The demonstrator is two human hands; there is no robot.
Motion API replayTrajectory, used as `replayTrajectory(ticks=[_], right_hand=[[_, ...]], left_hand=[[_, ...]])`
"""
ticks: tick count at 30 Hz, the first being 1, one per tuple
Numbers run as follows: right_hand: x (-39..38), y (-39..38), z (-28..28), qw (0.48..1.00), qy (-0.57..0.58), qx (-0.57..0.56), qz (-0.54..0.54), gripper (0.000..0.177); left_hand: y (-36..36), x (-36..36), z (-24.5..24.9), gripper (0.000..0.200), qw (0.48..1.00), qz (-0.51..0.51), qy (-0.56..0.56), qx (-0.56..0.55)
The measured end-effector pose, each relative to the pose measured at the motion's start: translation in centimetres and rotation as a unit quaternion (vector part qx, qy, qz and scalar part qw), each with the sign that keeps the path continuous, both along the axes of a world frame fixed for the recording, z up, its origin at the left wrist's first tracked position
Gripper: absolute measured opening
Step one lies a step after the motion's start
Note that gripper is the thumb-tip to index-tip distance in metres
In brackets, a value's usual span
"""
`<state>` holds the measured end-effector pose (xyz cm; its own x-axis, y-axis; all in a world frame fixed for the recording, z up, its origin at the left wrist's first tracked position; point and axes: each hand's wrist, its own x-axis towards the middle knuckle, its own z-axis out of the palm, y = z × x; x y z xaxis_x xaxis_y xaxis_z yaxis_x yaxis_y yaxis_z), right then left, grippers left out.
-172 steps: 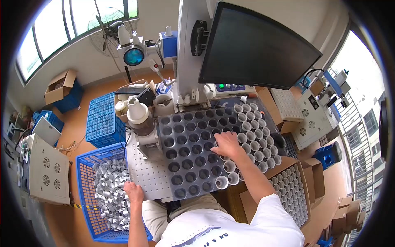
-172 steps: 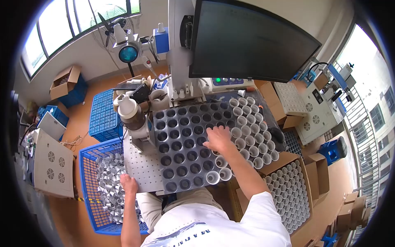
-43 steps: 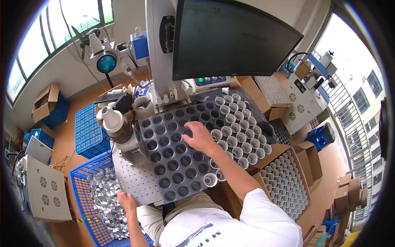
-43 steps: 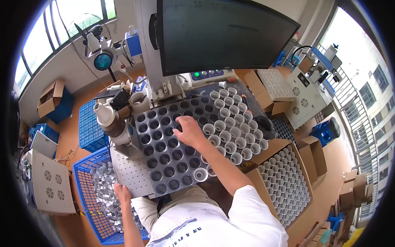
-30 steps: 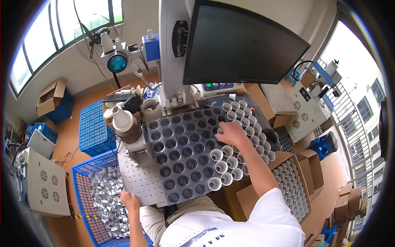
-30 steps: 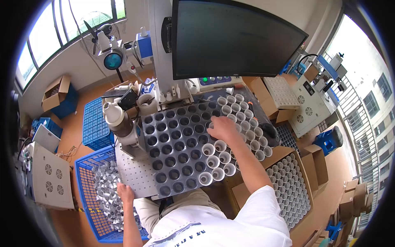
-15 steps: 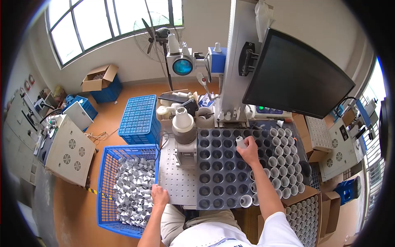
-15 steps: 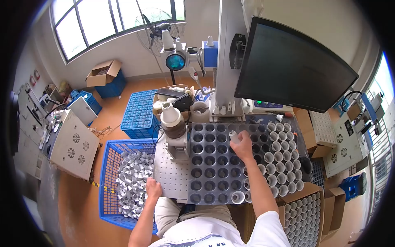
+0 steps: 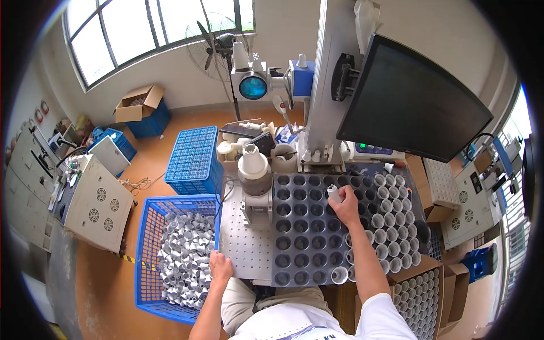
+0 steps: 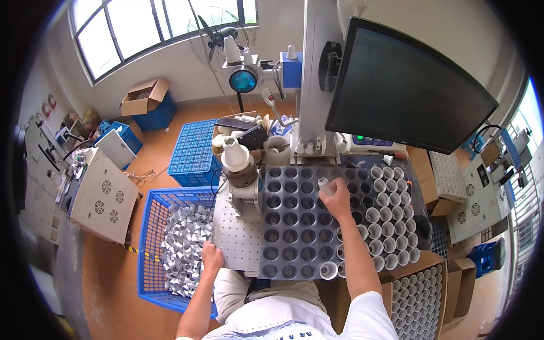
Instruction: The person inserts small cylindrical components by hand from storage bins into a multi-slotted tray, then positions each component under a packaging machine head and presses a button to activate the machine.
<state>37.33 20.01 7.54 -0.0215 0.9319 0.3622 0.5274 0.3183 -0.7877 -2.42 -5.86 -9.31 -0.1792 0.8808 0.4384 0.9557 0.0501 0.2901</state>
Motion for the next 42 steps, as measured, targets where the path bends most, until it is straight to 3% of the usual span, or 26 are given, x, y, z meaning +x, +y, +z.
replayTrajectory(ticks=[7,10,16,25,34,42], right_hand=[[0.0,-0.3,0.6,1.0,0.011,-0.018,0.002,0.036],[0.0,-0.4,0.8,1.0,0.007,-0.023,0.002,0.036],[0.1,-0.3,0.3,1.0,0.018,-0.012,0.004,0.036],[0.1,-0.1,0.0,1.0,0.015,-0.008,0.01,0.039],[0.1,-0.2,0.4,1.0,0.014,-0.014,-0.002,0.036],[0.1,-0.2,0.4,1.0,0.015,-0.01,0.004,0.036]], left_hand=[[0.2,0.7,0.4,0.022,0.997,0.05,-0.043,0.028],[0.2,0.9,1.2,0.021,0.999,0.036,-0.006,0.031],[0.1,0.8,1.4,0.018,0.996,0.057,-0.058,-0.028],[-0.3,-0.4,-1.8,0.016,0.999,0.031,0.022,-0.036],[0.1,0.9,1.1,0.014,0.994,0.081,-0.061,-0.046],[-0.1,-0.2,-1.1,0.015,0.998,0.044,0.001,-0.04]])
